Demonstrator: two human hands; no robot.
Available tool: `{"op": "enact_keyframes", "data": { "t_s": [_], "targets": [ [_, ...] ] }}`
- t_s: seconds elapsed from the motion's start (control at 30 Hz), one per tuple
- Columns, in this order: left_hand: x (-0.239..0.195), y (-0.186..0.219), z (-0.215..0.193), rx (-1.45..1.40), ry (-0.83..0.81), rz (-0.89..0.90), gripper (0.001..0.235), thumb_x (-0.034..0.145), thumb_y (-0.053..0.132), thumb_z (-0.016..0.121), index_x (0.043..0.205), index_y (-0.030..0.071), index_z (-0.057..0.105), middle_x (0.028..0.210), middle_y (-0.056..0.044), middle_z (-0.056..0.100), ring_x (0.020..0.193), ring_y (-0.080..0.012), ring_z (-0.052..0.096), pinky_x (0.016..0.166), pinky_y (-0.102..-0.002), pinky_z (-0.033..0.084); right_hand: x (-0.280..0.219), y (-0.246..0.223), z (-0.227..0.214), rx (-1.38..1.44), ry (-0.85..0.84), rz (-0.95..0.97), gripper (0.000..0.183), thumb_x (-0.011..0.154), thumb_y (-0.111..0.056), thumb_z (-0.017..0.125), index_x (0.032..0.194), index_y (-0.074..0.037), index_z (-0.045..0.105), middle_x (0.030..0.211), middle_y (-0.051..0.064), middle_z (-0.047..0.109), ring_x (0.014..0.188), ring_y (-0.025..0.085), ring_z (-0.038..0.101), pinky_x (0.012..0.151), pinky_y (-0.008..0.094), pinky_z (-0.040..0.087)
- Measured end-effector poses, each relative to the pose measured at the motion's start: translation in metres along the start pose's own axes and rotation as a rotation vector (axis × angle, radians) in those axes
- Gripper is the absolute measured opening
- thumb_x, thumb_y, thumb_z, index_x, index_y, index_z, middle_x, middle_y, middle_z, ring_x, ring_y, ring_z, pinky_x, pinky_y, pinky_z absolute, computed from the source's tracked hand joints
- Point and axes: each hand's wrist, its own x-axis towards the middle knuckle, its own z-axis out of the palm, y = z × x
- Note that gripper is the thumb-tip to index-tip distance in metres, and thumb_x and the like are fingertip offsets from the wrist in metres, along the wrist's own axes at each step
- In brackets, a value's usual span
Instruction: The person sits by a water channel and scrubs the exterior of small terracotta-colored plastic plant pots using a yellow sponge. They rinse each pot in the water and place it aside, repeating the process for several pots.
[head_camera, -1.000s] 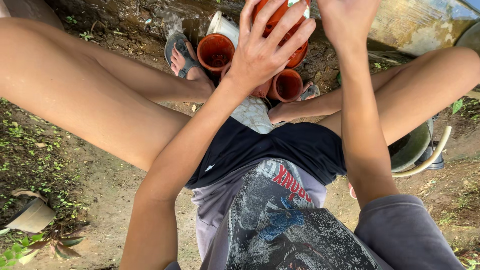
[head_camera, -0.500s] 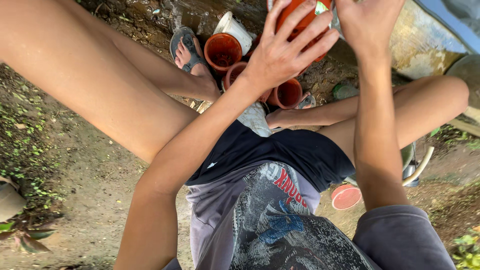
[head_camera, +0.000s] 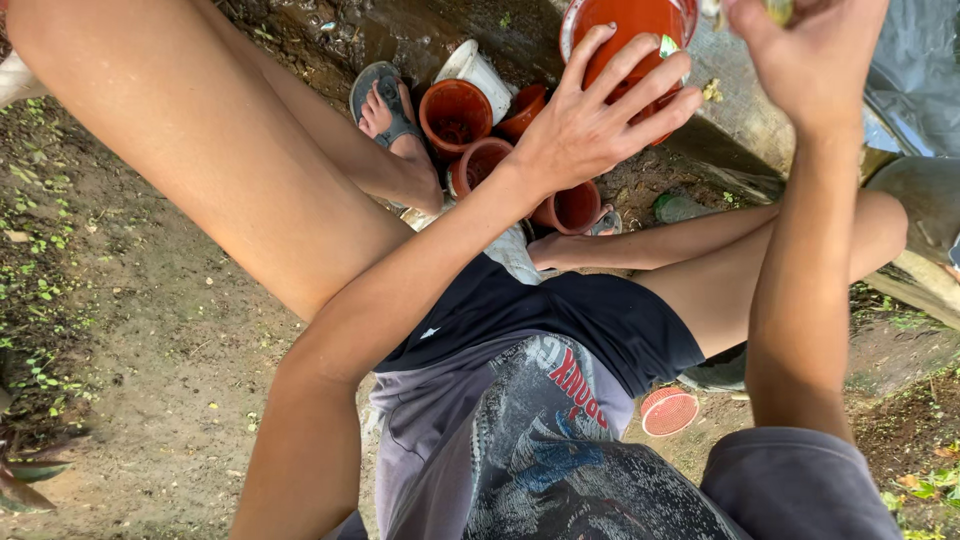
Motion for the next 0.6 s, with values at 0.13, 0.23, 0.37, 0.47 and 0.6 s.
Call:
{"op": "enact_keyframes", "data": {
  "t_s": [0.13,0.23,0.37,0.47,0.6],
  "targets": [
    [0.013,0.002,-0.015,0.073,-0.111,0.102,0.041,0.100,0.014,0.066,0.140,0.019,0.061,0.156,0.000,0.039,0.148,-0.0333,0.033,0.117,-0.074,0.025,-0.024,-0.016,0.013,0.389,0.143,0.253,0.017,0.107,0.013,0.072,0.117,0.003,0.062,0.110,0.008,0.068,0.097,0.013,0.070,0.079,0.025,0.060],
    [0.014,0.012,-0.027,0.103,-0.182,0.102,0.039,0.100,0.014,0.064,0.139,0.019,0.063,0.159,0.004,0.038,0.155,-0.0306,0.027,0.121,-0.076,0.020,-0.034,-0.016,0.025,0.470,0.230,0.268,0.019,0.112,0.012,0.073,0.121,0.002,0.061,0.111,0.009,0.067,0.095,0.013,0.069,0.077,0.026,0.061],
    [0.013,0.014,-0.033,0.098,-0.249,0.156,0.035,0.101,0.016,0.063,0.136,0.017,0.064,0.164,0.004,0.037,0.156,-0.0296,0.019,0.126,-0.074,0.017,-0.032,-0.012,0.037,0.395,0.325,0.255,0.018,0.106,0.011,0.074,0.113,0.002,0.059,0.112,0.008,0.066,0.097,0.014,0.069,0.079,0.030,0.064],
    [0.015,0.007,-0.027,0.138,-0.210,0.203,0.027,0.105,0.016,0.062,0.132,0.018,0.063,0.163,0.004,0.037,0.158,-0.0276,0.017,0.127,-0.073,0.017,-0.013,-0.014,0.043,0.329,0.302,0.095,0.016,0.103,0.012,0.072,0.112,0.006,0.060,0.102,0.008,0.068,0.090,0.016,0.073,0.075,0.029,0.062],
    [0.009,0.004,-0.018,0.152,-0.142,0.215,0.018,0.111,0.016,0.061,0.128,0.020,0.062,0.161,0.005,0.037,0.160,-0.0263,0.022,0.127,-0.072,0.022,0.006,-0.019,0.048,-0.062,0.234,0.116,0.018,0.095,0.000,0.084,0.096,0.006,0.067,0.075,0.009,0.058,0.064,0.016,0.046,0.057,0.034,0.037]
  ]
}}
